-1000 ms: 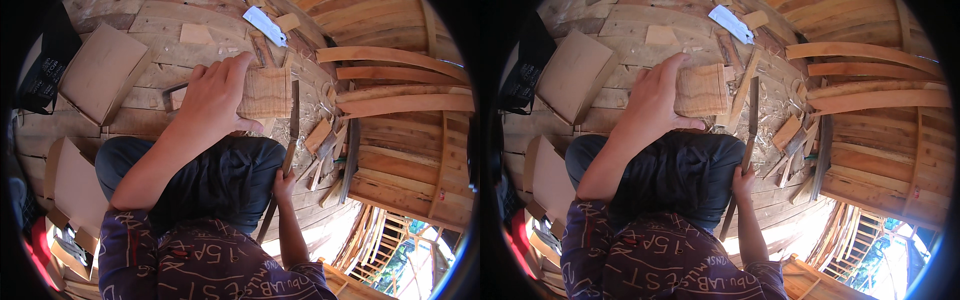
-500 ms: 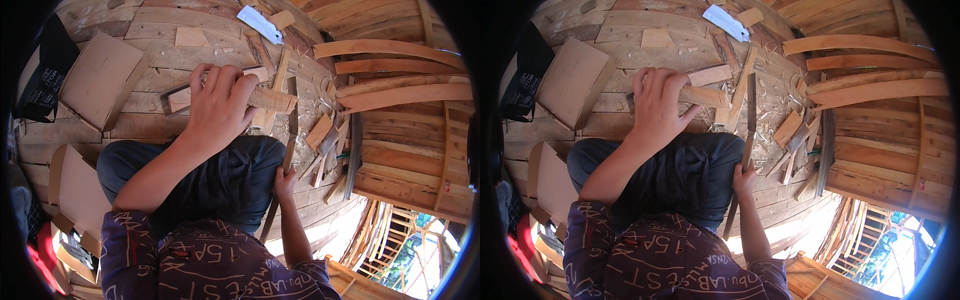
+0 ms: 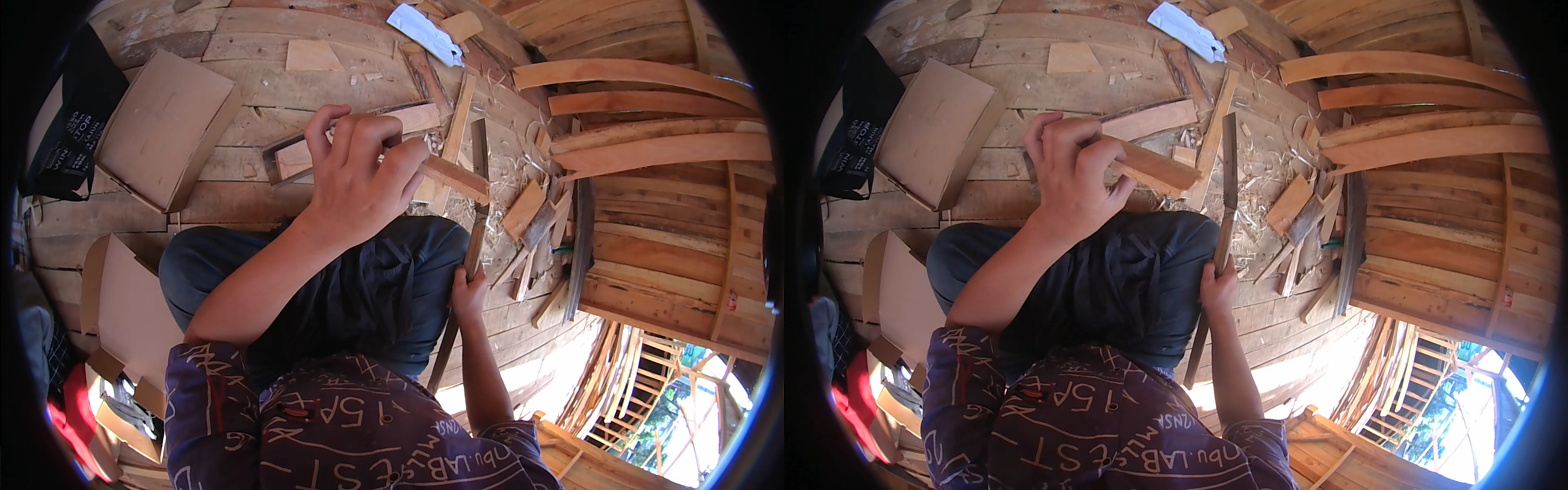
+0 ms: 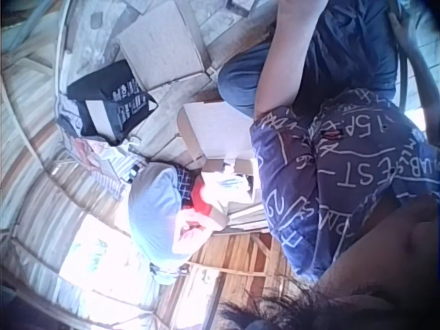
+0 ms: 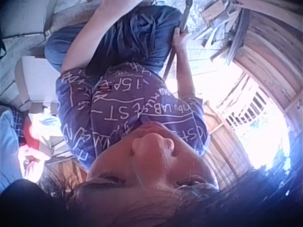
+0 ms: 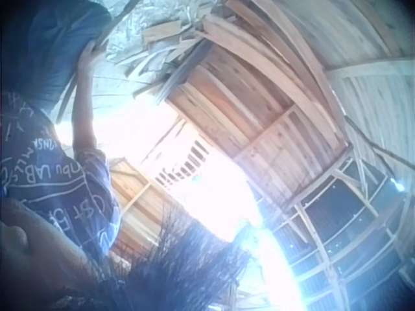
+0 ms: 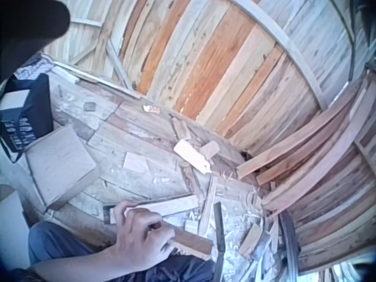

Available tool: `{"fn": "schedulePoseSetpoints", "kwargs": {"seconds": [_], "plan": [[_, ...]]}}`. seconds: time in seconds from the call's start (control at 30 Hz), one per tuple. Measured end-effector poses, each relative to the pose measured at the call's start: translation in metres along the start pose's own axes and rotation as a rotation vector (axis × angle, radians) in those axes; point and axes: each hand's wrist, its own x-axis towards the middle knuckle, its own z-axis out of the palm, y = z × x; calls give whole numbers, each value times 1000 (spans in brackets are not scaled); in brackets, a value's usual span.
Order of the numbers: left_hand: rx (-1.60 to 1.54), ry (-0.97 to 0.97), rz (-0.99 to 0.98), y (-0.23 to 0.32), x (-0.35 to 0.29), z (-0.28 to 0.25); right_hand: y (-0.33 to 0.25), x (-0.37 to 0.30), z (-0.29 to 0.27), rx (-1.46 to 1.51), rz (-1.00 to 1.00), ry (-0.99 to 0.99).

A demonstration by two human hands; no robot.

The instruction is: The person saws a piece of wood by hand, turns the wood over, and continues sawing.

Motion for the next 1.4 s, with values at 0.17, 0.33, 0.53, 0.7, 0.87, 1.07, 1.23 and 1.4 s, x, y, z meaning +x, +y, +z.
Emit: {"fn": "schedulePoseSetpoints", "kwargs": {"seconds": [0.17,0.33,0.53,0.7,0.87,1.07,1.23,1.4], "plan": [[-40,-122,-102,3,0,4,45,16,1,-53,-114,66],[-79,-448,-338,-2,-2,9,39,12,5,1,-6,22],[-70,-758,-497,-19,-31,46,28,8,-12,162,86,-121],[76,-923,-539,-49,-63,118,23,38,-27,144,-190,-145],[219,-929,-503,-84,-89,191,11,95,-27,-48,-279,-151],[342,-920,-533,-93,-77,232,26,153,-11,-110,-360,-289],[472,-833,-341,-111,-96,240,26,174,13,-82,-328,-390],[428,-829,-364,-112,-103,242,28,186,25,-68,-324,-412]]}}
